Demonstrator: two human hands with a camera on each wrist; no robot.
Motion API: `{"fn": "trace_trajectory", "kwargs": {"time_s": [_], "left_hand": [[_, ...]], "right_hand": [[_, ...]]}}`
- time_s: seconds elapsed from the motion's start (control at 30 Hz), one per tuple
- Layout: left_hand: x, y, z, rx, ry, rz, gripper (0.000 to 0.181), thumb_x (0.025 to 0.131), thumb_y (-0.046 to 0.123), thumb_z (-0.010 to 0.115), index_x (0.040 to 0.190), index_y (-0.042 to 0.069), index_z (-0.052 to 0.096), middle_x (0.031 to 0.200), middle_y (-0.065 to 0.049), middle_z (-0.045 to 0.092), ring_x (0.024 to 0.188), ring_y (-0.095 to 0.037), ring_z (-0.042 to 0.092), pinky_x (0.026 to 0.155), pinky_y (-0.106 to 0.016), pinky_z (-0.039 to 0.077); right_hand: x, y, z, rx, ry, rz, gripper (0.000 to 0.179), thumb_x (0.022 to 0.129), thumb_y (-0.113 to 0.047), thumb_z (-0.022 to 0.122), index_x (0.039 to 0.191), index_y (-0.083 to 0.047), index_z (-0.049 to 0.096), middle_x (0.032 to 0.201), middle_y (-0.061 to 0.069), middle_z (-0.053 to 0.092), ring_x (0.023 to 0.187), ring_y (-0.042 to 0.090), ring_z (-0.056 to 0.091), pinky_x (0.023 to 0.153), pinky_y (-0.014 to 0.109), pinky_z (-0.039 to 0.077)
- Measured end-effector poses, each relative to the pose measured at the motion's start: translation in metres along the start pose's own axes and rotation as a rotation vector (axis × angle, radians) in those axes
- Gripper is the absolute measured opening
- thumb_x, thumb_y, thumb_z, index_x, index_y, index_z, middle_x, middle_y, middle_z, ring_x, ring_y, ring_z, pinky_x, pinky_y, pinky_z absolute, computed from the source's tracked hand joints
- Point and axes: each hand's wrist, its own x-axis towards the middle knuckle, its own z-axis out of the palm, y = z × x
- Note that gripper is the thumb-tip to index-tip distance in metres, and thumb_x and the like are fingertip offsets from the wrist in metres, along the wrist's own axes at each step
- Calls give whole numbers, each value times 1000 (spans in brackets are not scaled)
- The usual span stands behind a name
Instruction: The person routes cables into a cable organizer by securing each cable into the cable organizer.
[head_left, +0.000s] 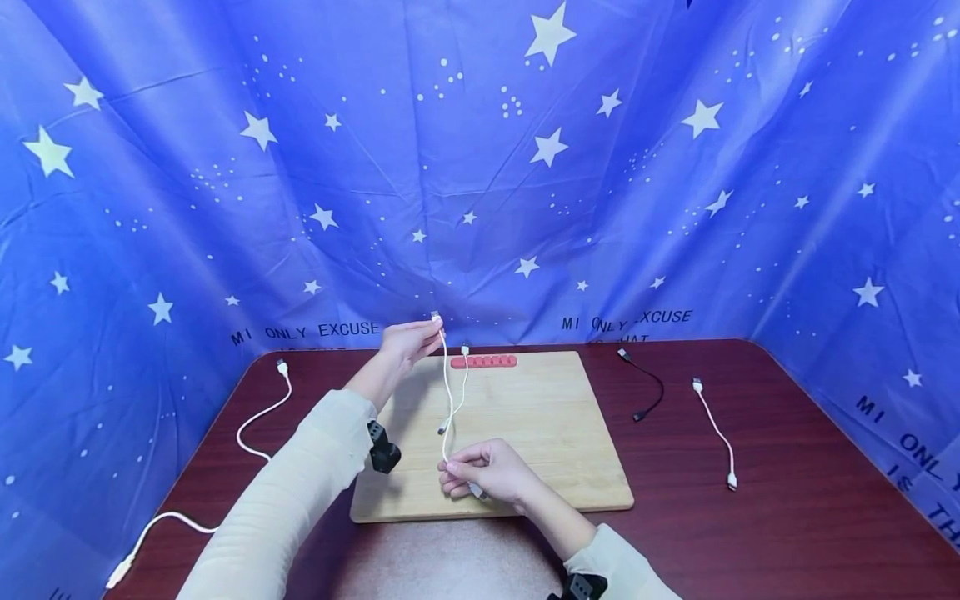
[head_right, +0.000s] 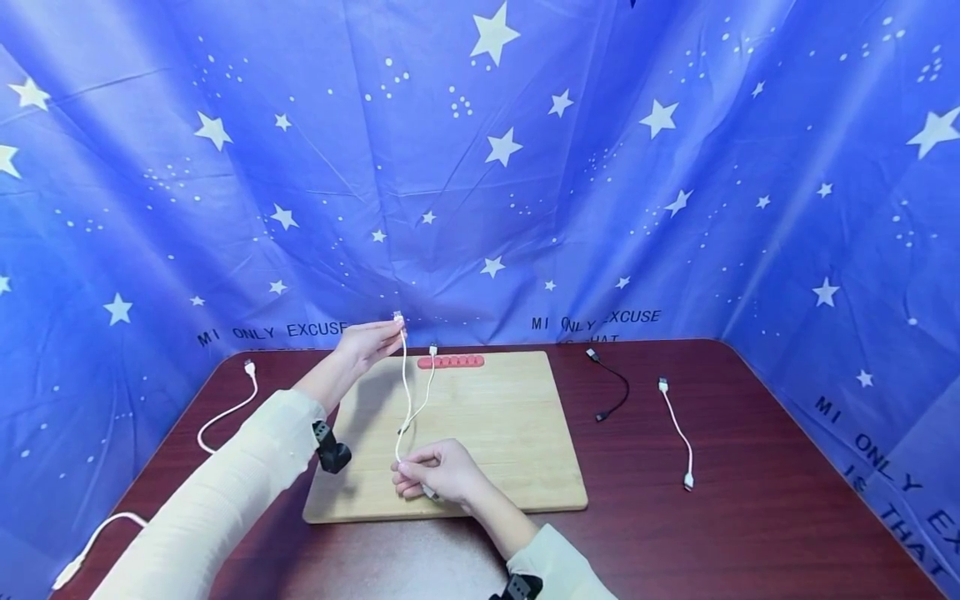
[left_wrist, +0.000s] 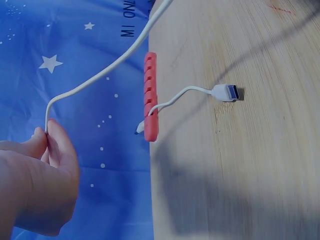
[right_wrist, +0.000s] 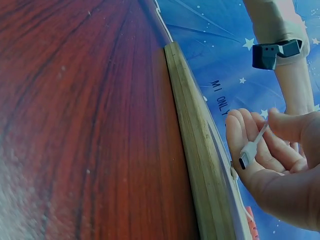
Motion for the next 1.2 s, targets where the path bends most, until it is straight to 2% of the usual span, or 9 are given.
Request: {"fn": "trace_trajectory", "kwargs": {"time_s": [0.1,0.2,0.33,0.4,0.57,0.67,0.93,1.07,1.2], "left_hand": [[0,0,1,4,8,2,39,85,-4,67,123,-3,60,98,-10,74,65,-8,67,70,-19,60],[0,0,2,20,13,7,39,84,-4,68,122,-2,61,102,-11,74,63,-7,67,70,-18,59],[1,0,4,42,8,19,38,84,-3,68,122,-2,61,110,-14,72,62,-7,66,69,-18,59],[2,1,5,57,2,29,38,85,-3,68,122,-3,61,103,-13,74,63,-7,67,68,-18,59],[4,5,9,104,-3,44,37,85,-1,69,121,-3,62,69,1,70,61,-6,66,68,-18,60],[7,10,11,88,5,50,37,85,-2,68,122,-4,62,60,4,66,57,-6,65,65,-18,59],[11,17,14,60,10,43,37,86,-3,66,123,-5,60,56,3,65,54,-5,64,59,-17,58],[15,15,15,62,8,38,38,86,-3,66,123,-5,60,57,3,65,55,-5,64,60,-17,59],[18,15,15,68,1,27,37,85,-3,67,122,-5,62,60,2,66,58,-6,65,69,-20,60]], "right_hand": [[-1,0,0,-10,-2,-12,27,92,-5,60,108,17,63,100,33,68,78,14,73,77,30,61],[-1,0,-1,-77,7,-42,25,90,-6,63,105,14,66,101,32,69,72,6,67,70,22,60],[-2,-1,-3,-176,27,-73,23,87,-10,68,101,9,70,103,26,71,66,0,58,59,13,49],[-3,-1,-3,-181,28,-68,23,87,-9,68,101,9,70,104,24,71,65,-1,58,59,14,50],[-3,-1,-3,-71,38,-18,24,85,-2,68,103,14,67,104,27,70,63,3,65,66,25,61],[-3,-1,-4,8,72,7,27,82,2,70,105,16,65,101,26,71,65,6,68,70,29,62],[-5,1,-9,157,116,48,34,80,8,68,111,20,59,88,8,75,72,8,69,78,32,61],[-7,1,-10,168,147,45,36,79,10,68,112,21,58,91,12,75,71,7,68,77,31,61],[-8,1,-10,161,166,36,36,78,10,68,112,21,58,97,17,74,72,7,69,78,31,61]]}}
